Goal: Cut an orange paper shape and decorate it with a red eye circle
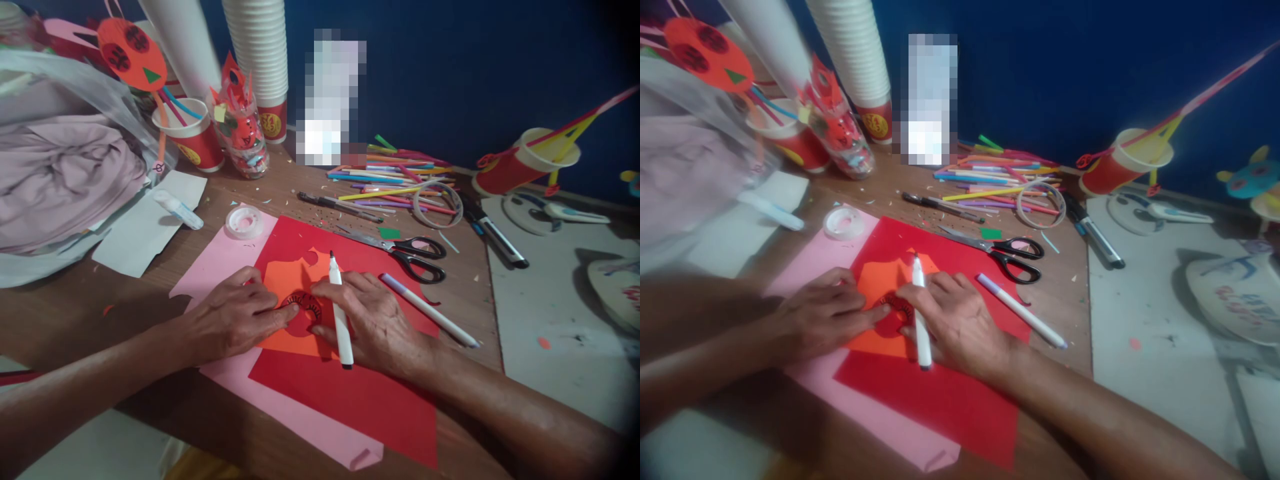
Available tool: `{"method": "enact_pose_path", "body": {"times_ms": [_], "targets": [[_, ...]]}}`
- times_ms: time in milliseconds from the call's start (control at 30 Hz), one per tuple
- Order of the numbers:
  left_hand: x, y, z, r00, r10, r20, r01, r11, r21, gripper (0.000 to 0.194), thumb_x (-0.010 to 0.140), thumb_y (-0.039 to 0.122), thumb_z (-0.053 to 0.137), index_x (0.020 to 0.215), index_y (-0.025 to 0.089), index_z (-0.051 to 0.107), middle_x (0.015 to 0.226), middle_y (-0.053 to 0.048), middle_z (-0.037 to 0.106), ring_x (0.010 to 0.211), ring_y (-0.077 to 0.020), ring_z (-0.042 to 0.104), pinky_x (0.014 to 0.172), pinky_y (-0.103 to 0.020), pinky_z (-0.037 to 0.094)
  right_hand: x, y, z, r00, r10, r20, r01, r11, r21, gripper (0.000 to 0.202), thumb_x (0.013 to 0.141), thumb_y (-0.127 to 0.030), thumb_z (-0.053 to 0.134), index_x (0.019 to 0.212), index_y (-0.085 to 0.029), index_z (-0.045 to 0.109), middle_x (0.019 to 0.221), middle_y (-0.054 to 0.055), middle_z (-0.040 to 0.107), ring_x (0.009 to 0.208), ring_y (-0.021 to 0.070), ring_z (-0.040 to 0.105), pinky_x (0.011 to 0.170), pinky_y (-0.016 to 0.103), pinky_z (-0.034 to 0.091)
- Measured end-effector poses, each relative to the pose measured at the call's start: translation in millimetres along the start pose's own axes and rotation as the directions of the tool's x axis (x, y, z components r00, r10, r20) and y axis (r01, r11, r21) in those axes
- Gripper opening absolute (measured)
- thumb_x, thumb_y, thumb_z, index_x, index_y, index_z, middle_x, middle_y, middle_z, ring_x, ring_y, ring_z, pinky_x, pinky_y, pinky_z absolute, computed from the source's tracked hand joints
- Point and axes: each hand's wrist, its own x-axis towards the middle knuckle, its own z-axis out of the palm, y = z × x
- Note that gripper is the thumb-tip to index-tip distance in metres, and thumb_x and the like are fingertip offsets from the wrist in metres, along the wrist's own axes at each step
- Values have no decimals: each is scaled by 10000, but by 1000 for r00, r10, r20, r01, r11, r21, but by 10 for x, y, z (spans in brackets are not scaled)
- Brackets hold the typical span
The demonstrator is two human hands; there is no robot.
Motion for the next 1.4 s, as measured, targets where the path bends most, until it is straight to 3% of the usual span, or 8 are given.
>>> {"method": "enact_pose_path", "body": {"times_ms": [600, 767, 933, 1133, 1233, 1400], "targets": [[25, 4, 4, 999, 1, -41, -1, 1000, 5, 224, 895, 130, 472, 1095, 171, 564, 637, 40, 556, 587, -118, 496, 731, -325, 426, 18, -17, -19, 999, -10, -46, 11, 1000, 15, 387, 831, -337, 608, 1161, -172, 489, 1005, 105, 660, 838, 235, 562, 704, 366, 432], [13, -2, 41, 997, 14, -72, -13, 1000, 18, 228, 885, 115, 475, 1099, 149, 545, 656, 31, 580, 588, -120, 505, 732, -332, 427, 37, -55, -128, 992, 17, -129, 16, 968, 251, 327, 918, -296, 466, 1221, -174, 468, 1043, 87, 678, 859, 217, 595, 760, 383, 466], [69, 12, -16, 1000, -28, 1, 28, 999, -16, 160, 875, 113, 497, 1003, 166, 578, 560, 51, 530, 517, -118, 469, 634, -306, 387, 98, -112, -228, 977, 209, -48, -155, 842, 517, 265, 936, -292, 426, 1093, -193, 616, 968, 70, 700, 810, 181, 647, 686, 312, 513], [63, 12, -24, 999, -49, 2, 49, 996, -80, 153, 885, 105, 483, 992, 159, 578, 588, 41, 573, 547, -114, 506, 726, -313, 370, 166, -114, -96, 841, 540, -8, -370, 586, 721, 90, 851, -253, 584, 857, -187, 645, 742, 27, 722, 626, 145, 669, 542, 225, 531], [44, 11, -3, 996, -78, 47, 82, 993, -90, 152, 883, 114, 477, 947, 190, 592, 582, 49, 556, 555, -118, 500, 759, -312, 357, 174, -99, -55, 808, 589, 6, -436, 591, 679, 83, 812, -262, 637, 829, -184, 660, 716, 23, 720, 608, 142, 668, 521, 211, 524], [59, 9, -23, 991, -88, 105, 100, 989, -113, 202, 882, 92, 444, 982, 182, 595, 585, 54, 535, 548, -123, 478, 768, -322, 356, 187, -116, -78, 830, 557, 26, -460, 658, 596, 51, 796, -205, 629, 785, -180, 672, 692, 11, 712, 569, 117, 644, 486, 183, 484]]}}
